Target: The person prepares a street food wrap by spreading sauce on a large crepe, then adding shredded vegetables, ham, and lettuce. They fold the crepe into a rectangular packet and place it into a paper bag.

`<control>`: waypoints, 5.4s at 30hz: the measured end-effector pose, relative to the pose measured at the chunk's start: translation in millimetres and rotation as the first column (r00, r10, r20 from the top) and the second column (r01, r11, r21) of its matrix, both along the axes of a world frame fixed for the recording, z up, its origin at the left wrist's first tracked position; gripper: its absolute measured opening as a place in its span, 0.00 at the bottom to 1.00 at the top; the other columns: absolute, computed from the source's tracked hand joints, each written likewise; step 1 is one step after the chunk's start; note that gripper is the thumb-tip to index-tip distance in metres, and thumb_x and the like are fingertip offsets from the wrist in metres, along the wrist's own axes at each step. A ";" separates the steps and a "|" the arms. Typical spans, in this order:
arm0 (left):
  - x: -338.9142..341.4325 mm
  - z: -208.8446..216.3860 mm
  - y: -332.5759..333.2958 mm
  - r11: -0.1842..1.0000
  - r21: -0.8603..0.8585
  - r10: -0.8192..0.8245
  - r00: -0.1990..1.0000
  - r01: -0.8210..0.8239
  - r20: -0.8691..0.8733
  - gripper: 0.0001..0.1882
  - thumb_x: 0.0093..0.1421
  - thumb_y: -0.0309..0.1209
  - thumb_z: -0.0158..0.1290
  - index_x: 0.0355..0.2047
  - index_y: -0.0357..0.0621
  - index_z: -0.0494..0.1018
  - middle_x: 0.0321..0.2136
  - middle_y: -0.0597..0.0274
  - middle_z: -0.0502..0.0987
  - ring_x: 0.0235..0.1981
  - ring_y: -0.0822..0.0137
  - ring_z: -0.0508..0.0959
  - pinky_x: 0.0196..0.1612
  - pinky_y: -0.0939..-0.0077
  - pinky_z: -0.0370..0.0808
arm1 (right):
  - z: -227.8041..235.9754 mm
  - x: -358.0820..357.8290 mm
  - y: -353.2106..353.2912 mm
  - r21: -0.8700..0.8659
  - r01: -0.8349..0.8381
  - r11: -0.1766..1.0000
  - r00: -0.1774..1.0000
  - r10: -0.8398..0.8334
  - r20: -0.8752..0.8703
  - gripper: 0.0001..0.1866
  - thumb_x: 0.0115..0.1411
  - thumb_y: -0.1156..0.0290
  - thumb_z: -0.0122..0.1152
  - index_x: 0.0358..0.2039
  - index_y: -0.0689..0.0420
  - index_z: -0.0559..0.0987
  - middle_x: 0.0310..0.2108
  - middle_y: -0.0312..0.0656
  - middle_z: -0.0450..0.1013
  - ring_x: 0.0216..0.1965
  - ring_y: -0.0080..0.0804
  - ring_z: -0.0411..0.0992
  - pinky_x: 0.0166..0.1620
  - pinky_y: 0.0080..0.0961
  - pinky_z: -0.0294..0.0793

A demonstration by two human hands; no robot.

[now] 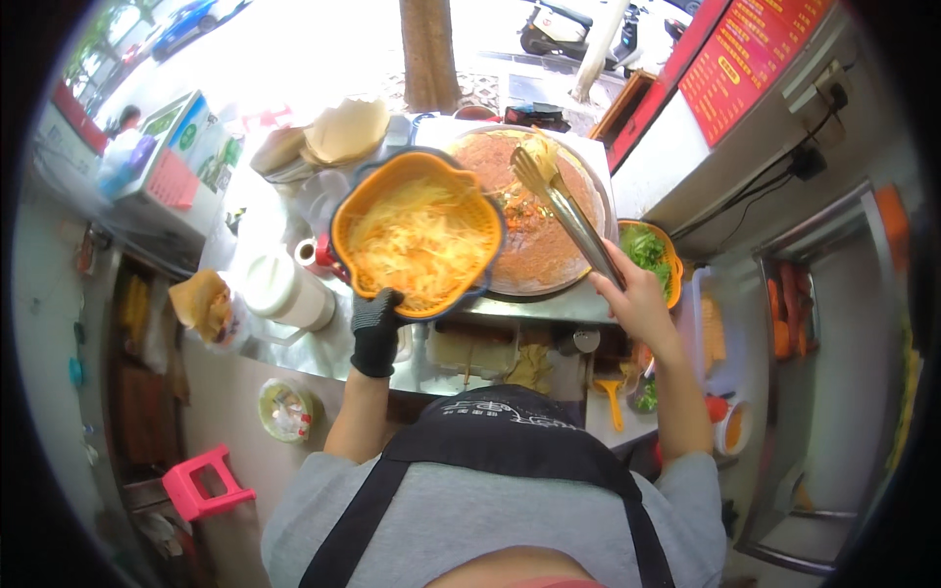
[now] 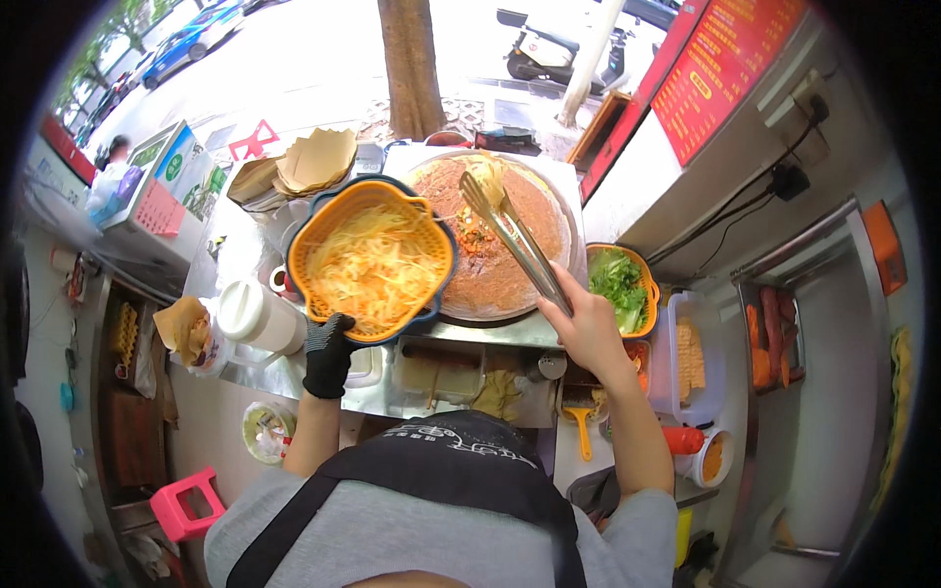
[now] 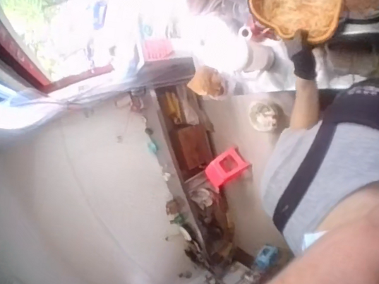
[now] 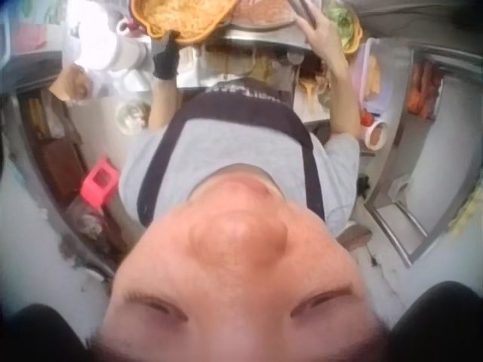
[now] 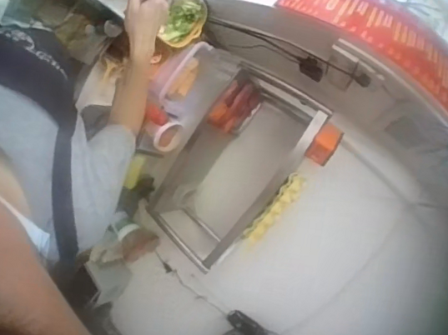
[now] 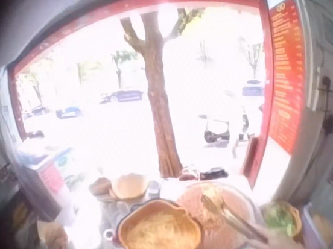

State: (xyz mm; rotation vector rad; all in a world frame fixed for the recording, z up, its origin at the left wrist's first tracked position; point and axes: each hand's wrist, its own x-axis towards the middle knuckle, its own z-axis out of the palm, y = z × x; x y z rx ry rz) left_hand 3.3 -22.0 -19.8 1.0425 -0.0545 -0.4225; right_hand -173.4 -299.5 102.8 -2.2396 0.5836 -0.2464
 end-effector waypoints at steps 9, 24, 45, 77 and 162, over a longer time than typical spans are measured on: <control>16.1 14.5 44.5 0.980 0.110 0.168 0.985 -0.165 -0.021 0.10 0.54 0.23 0.49 0.37 0.37 0.66 0.33 0.59 0.71 0.33 0.67 0.76 0.33 0.77 0.76 | -72.6 30.7 2.6 -0.368 -0.003 0.930 0.959 -0.101 -0.264 0.30 0.56 0.58 0.57 0.56 0.59 0.65 0.27 0.58 0.74 0.32 0.56 0.73 0.38 0.45 0.71; 39.1 13.1 35.5 0.987 0.162 0.000 1.000 -0.001 0.006 0.07 0.53 0.24 0.49 0.34 0.40 0.67 0.26 0.64 0.70 0.23 0.74 0.71 0.25 0.83 0.68 | -77.8 28.3 17.7 -0.227 0.000 0.974 0.986 -0.037 -0.160 0.28 0.56 0.59 0.56 0.56 0.54 0.67 0.30 0.58 0.74 0.34 0.55 0.73 0.39 0.43 0.72; 13.1 8.4 2.6 0.986 0.130 -0.114 0.993 0.108 0.038 0.17 0.55 0.22 0.49 0.47 0.36 0.65 0.34 0.59 0.73 0.30 0.70 0.76 0.28 0.81 0.75 | -9.4 21.5 83.1 -0.190 -0.325 0.927 0.939 0.291 -0.184 0.33 0.53 0.63 0.62 0.58 0.57 0.65 0.23 0.43 0.72 0.26 0.39 0.73 0.32 0.35 0.72; 22.6 10.8 20.6 0.987 0.135 0.092 0.996 -0.092 0.007 0.17 0.54 0.21 0.49 0.45 0.37 0.64 0.36 0.60 0.72 0.34 0.70 0.75 0.32 0.80 0.75 | -81.9 10.2 18.7 -0.311 0.092 0.946 0.966 -0.161 -0.204 0.29 0.57 0.59 0.56 0.57 0.56 0.65 0.26 0.54 0.74 0.31 0.52 0.73 0.35 0.43 0.71; -506.6 64.9 -435.1 -0.103 -0.255 -0.955 -0.167 0.961 -0.245 0.22 0.54 0.34 0.59 0.47 0.41 0.67 0.33 0.58 0.72 0.27 0.60 0.74 0.32 0.64 0.76 | -90.1 -386.2 148.7 0.659 0.683 0.314 -0.034 -0.888 0.458 0.26 0.61 0.73 0.45 0.61 0.62 0.58 0.27 0.43 0.70 0.15 0.17 0.62 0.17 0.13 0.63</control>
